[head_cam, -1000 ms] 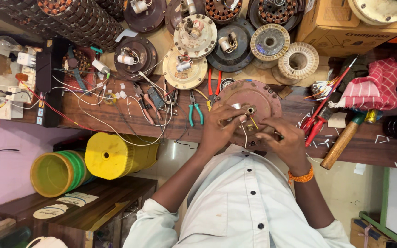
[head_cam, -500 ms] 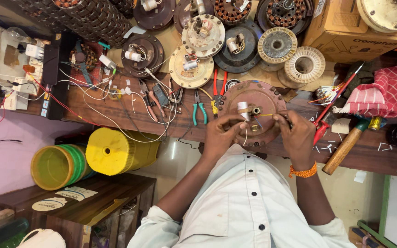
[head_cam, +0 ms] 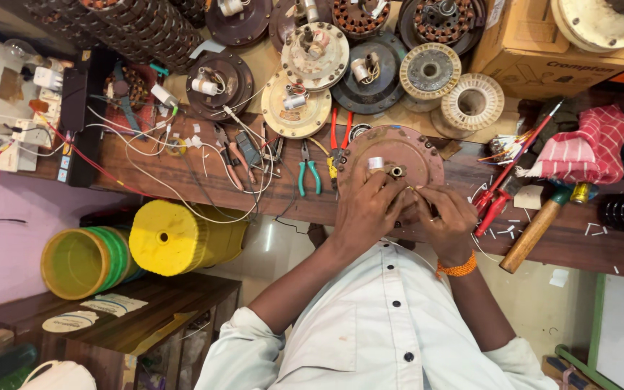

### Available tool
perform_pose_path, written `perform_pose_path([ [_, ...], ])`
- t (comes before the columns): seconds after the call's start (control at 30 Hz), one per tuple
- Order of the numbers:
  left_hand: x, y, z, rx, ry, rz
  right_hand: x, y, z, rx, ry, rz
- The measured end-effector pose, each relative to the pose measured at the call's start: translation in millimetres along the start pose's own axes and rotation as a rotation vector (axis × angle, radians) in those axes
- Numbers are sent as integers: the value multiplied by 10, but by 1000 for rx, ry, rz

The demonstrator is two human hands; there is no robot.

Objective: The person works on a circular electrical component on a cluttered workbench, using a screwdriver to adjust wires and then wrapping the connections with yellow electrical tape. The person handles the component and tools directly with both hands.

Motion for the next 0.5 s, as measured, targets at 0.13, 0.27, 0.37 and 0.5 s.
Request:
perform_pose_path([
  [0.13,31,-41,43,129,70,-139,-27,-12,-41,-22,-12,-37],
  [0.27,85,-67,43,189,93,-187,-29,1,-4,-9,16,-26],
  [0.37,101,-67,69,192,65,-209,-23,25,55,6,23,16],
  [0.5,136,-18,91,209,7,-207,-3,55,139,26,21,66],
])
Point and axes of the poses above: each hand's wrist, its own z-axis towards the middle knuckle, its own y-axis out of the back of the hand, x = y × z, the point moved 3 cm from there along z, towards the middle knuckle, and after that the axes turned 13 degrees about y, right-handed, at the moved point
